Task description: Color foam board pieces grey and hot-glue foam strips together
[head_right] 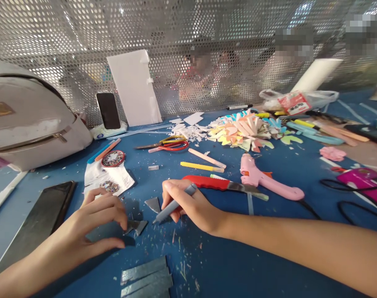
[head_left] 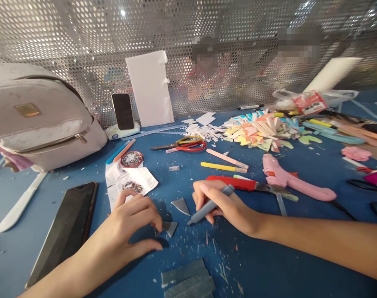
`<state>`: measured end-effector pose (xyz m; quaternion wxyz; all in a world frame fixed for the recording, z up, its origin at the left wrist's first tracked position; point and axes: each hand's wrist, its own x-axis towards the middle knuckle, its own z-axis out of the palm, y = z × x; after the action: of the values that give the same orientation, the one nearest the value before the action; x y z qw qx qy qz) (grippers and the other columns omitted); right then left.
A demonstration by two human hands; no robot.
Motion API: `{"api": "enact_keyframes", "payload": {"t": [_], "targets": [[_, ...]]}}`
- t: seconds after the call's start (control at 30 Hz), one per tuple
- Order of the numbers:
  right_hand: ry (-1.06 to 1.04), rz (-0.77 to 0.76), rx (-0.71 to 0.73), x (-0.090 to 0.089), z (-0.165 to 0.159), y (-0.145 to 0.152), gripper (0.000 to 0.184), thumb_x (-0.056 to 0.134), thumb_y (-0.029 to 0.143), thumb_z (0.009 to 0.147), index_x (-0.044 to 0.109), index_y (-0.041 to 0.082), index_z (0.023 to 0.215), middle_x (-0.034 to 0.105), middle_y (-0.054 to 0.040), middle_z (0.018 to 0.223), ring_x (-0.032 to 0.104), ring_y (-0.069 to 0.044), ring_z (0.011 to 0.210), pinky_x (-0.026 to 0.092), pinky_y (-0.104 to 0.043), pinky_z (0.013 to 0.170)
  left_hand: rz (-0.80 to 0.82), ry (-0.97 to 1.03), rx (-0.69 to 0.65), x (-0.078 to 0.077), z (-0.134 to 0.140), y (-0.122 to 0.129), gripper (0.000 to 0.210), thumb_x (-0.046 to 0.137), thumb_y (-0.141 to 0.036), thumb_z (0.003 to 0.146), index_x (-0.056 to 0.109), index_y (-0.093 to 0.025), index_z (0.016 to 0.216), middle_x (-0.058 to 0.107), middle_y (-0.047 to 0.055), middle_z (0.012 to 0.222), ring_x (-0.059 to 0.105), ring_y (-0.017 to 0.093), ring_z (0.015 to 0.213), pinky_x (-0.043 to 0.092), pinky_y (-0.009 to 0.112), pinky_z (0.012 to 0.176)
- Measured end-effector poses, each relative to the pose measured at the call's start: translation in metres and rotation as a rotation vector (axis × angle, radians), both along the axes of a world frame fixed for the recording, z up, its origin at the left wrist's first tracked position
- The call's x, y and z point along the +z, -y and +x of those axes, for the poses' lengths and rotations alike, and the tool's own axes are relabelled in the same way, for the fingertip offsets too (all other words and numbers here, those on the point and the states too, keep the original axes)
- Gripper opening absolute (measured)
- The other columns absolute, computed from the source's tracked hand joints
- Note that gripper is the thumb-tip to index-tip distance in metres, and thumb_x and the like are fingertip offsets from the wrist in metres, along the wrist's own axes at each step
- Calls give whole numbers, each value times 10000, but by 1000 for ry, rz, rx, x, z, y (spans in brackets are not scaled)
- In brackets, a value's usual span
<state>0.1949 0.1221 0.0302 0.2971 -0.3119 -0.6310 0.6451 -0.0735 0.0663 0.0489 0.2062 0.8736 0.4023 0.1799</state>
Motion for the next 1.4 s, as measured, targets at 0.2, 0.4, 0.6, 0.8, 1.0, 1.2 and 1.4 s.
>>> {"api": "enact_keyframes", "payload": {"t": [0.2,0.4,0.6,0.8,1.0,1.2,1.4], "targets": [[16,63,24,0,1,1,529,405,543,1032,559,169,691,508,22,599,490,-92,491,270,-216,439,23,-61,-198,-4,8,11,278,666,-524,957,593,-256,947,642,-31,883,585,176,804,285,346,857],[44,72,34,2,1,2,527,390,535,1038,564,168,702,510,23,610,494,-95,500,295,-228,460,-27,-104,-233,-5,10,15,274,833,-298,830,589,-268,953,659,-47,903,595,180,820,279,339,836],[35,84,28,2,1,2,520,396,526,1040,566,166,704,514,20,605,497,-92,498,305,-223,463,-18,-116,-214,-4,15,22,252,708,-439,936,548,-255,997,660,-27,925,625,192,837,292,354,914],[-41,181,-37,-2,2,1,497,397,484,1053,565,171,705,506,29,582,494,-91,473,304,-225,448,263,-215,-119,-21,25,48,433,129,-400,1118,527,-229,1119,675,24,933,622,220,822,349,373,904],[-104,270,-94,3,3,3,491,406,492,1056,569,174,720,500,38,589,470,-86,473,320,-234,465,173,-205,-37,-22,31,61,331,187,-207,1092,517,-233,1103,651,9,965,616,209,846,348,372,937],[-135,360,-86,26,16,13,473,410,472,1074,594,183,747,516,43,604,494,-89,504,414,-253,544,102,-98,22,-39,44,60,353,195,-326,1097,538,-253,1133,645,24,1009,612,230,898,332,397,952],[-32,459,-161,60,41,21,421,406,448,1066,590,196,785,552,33,634,528,-107,560,415,-269,572,159,-25,-109,-27,62,35,291,465,-504,1030,559,-251,1139,658,24,976,623,228,865,423,372,877]]}}
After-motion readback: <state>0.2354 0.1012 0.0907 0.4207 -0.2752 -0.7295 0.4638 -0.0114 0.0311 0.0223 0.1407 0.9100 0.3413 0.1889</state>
